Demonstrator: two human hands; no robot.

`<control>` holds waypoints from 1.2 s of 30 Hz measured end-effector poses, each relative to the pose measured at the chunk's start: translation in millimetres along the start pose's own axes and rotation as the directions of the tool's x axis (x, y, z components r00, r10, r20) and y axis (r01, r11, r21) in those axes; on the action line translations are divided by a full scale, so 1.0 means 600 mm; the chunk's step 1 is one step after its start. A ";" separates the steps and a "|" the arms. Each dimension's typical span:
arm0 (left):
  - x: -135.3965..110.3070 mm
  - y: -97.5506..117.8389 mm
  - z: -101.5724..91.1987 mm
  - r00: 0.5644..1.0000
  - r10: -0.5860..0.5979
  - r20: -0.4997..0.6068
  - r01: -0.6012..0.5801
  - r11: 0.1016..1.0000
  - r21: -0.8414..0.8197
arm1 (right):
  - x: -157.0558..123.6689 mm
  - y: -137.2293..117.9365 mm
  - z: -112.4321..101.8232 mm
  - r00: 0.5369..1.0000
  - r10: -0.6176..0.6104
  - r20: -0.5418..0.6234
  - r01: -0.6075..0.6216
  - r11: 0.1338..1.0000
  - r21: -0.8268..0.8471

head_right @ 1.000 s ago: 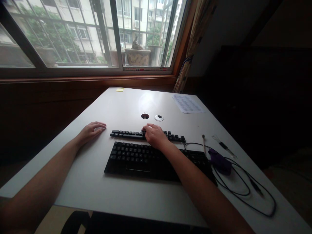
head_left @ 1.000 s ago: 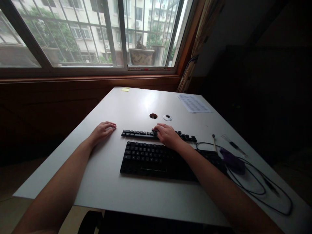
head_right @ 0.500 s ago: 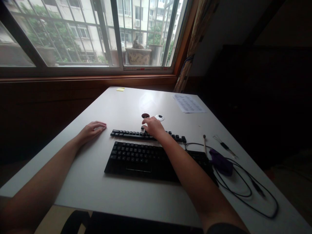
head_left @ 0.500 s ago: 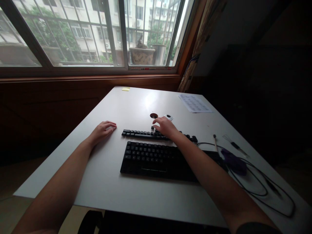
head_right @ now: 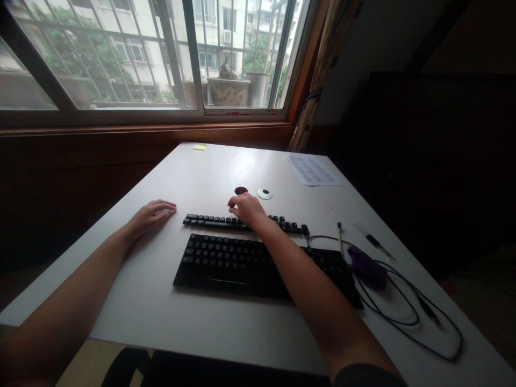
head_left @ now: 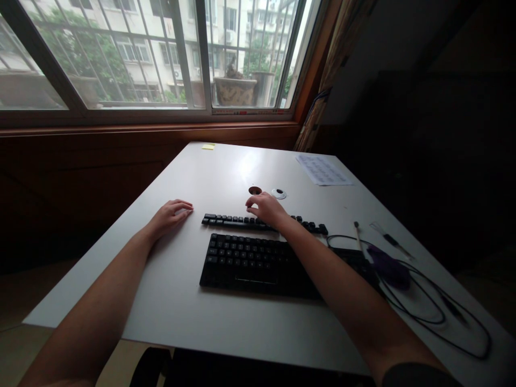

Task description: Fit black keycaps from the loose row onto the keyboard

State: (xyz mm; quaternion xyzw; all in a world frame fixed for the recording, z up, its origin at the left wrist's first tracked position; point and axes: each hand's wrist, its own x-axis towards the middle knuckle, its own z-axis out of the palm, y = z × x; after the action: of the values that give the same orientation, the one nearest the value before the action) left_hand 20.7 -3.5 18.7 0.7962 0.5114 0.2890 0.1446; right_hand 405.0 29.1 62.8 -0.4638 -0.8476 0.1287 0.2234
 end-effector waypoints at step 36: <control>-0.002 -0.002 0.003 1.000 0.024 0.002 -0.024 0.999 0.038 | -0.334 -0.083 -0.025 0.946 -0.228 -0.229 0.236 0.972 0.005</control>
State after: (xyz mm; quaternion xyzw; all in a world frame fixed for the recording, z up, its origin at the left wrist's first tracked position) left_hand 20.4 -3.7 16.6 0.8052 0.5070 0.2804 0.1262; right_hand 470.2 -166.6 44.9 -0.3688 -0.8629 0.0614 0.3399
